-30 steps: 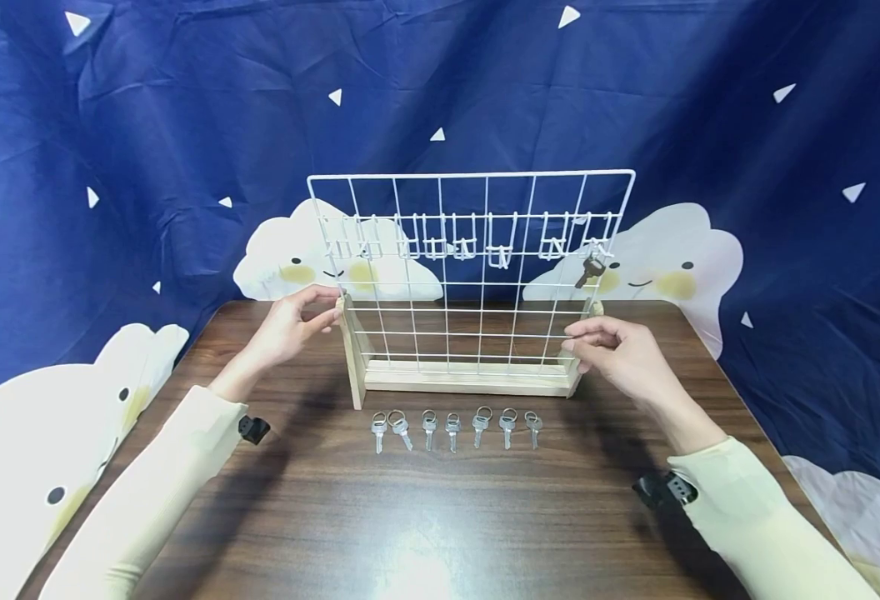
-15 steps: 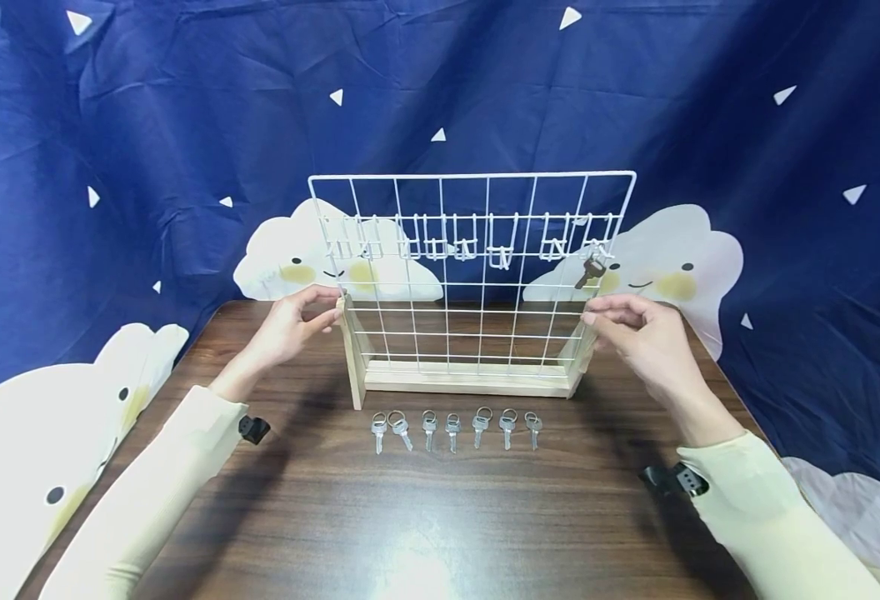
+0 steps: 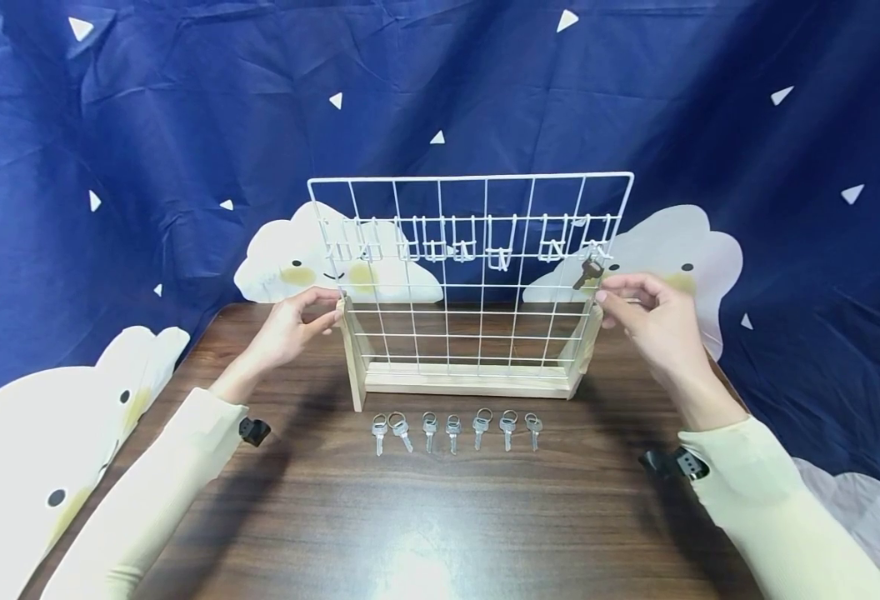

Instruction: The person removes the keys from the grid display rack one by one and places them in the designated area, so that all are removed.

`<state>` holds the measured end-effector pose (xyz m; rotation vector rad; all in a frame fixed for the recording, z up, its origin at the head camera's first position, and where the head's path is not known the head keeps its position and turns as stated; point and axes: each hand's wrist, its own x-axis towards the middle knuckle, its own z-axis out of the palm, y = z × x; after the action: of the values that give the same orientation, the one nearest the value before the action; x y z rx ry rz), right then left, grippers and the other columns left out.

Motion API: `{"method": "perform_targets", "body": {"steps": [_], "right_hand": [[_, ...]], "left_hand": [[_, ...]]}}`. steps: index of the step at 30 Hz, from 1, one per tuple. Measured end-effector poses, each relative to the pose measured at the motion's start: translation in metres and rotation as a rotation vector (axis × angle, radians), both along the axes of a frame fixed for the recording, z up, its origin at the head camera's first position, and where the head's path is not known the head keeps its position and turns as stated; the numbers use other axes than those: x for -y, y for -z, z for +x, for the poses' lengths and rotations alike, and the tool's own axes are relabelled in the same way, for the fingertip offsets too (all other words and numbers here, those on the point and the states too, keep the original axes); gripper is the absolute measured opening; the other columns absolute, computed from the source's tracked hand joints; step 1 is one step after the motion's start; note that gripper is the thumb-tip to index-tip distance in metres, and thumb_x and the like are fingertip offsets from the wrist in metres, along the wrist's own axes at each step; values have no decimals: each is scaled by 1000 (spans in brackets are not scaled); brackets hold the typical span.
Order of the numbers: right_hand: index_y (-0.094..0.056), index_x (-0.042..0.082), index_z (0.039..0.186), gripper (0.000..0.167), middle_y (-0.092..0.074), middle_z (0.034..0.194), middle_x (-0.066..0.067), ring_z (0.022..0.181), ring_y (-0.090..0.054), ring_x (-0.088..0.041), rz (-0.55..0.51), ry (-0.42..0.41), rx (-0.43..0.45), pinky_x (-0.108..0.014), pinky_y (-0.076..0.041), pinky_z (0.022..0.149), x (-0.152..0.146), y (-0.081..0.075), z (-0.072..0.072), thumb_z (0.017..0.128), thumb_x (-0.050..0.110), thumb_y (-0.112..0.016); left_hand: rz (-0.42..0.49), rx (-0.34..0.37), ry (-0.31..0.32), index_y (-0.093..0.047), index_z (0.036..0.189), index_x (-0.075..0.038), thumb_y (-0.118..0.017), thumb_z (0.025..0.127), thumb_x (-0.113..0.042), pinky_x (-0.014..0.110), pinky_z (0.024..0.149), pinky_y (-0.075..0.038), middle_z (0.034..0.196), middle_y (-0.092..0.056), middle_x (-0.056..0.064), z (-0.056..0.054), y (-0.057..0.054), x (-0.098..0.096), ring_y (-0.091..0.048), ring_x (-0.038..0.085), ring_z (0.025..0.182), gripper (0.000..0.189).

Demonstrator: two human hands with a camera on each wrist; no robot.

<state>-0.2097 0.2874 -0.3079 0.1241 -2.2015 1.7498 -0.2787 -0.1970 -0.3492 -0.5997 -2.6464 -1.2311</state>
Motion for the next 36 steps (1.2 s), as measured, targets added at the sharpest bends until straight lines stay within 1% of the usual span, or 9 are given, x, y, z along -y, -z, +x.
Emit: {"method": "perform_targets", "body": {"steps": [5, 13, 16, 20, 24, 26, 29, 32, 36], "right_hand": [[-69, 8, 111, 24, -73, 81, 16, 62, -69, -3, -19, 1, 6, -15, -43, 47, 1, -2, -4, 90, 15, -75], [-69, 15, 105, 16, -73, 80, 17, 60, -70, -3, -61, -8, -17, -14, -43, 46, 6, -6, -7, 90, 15, -75], [-70, 16, 104, 16, -72, 79, 17, 59, -69, -2, -57, 3, -21, -13, -43, 46, 7, -7, -8, 90, 16, -75], [-71, 17, 103, 14, -72, 78, 17, 57, -67, -1, -47, 25, -35, -12, -45, 48, 10, -7, -12, 89, 16, -76], [-72, 17, 99, 13, -72, 78, 14, 55, -65, -3, -118, 11, -63, -13, -50, 51, 12, -7, -16, 89, 10, -75], [-73, 16, 97, 13, -73, 78, 12, 54, -65, -4, -164, -6, -77, -14, -52, 52, 12, -7, -17, 88, 7, -75], [-73, 14, 96, 13, -73, 77, 11, 54, -64, -4, -200, -22, -94, -15, -54, 53, 13, -7, -17, 88, 4, -75], [-74, 14, 96, 13, -73, 76, 11, 54, -64, -4, -183, -17, -108, -15, -54, 53, 13, -8, -16, 88, 4, -75], [-74, 13, 96, 14, -73, 75, 11, 53, -65, -5, -157, -13, -129, -15, -55, 54, 13, -10, -11, 87, 3, -75]], "left_hand": [[1, -1, -1, -63, 127, -10, -66, 97, -21, 32, 77, -62, 125, -70, 11, 0, 1, 0, -76, 24, 92, 32], [5, 3, -1, -63, 127, -10, -67, 97, -21, 31, 77, -62, 126, -70, 11, 0, 1, 0, -76, 24, 91, 32], [6, 6, -3, -63, 127, -10, -66, 97, -21, 33, 77, -62, 126, -70, 12, 0, 1, -1, -76, 24, 92, 32], [7, 11, -6, -62, 128, -10, -66, 97, -21, 36, 78, -62, 126, -70, 11, 0, 2, -1, -76, 25, 92, 32], [29, 24, 3, -62, 128, -9, -66, 97, -20, 44, 81, -61, 126, -69, 13, 0, 2, -1, -75, 32, 95, 32], [37, 28, 6, -62, 127, -8, -66, 97, -19, 45, 81, -61, 126, -69, 13, -1, 2, -1, -74, 35, 97, 32], [34, 25, 4, -62, 127, -8, -66, 97, -19, 40, 80, -62, 126, -70, 13, -1, 2, -1, -74, 35, 97, 32], [23, 19, -1, -62, 127, -9, -66, 97, -19, 34, 78, -62, 125, -70, 13, -1, 1, -1, -75, 32, 96, 32], [15, 15, -4, -62, 128, -9, -66, 98, -20, 33, 78, -62, 125, -70, 13, 0, 1, -1, -75, 30, 95, 32]]}}
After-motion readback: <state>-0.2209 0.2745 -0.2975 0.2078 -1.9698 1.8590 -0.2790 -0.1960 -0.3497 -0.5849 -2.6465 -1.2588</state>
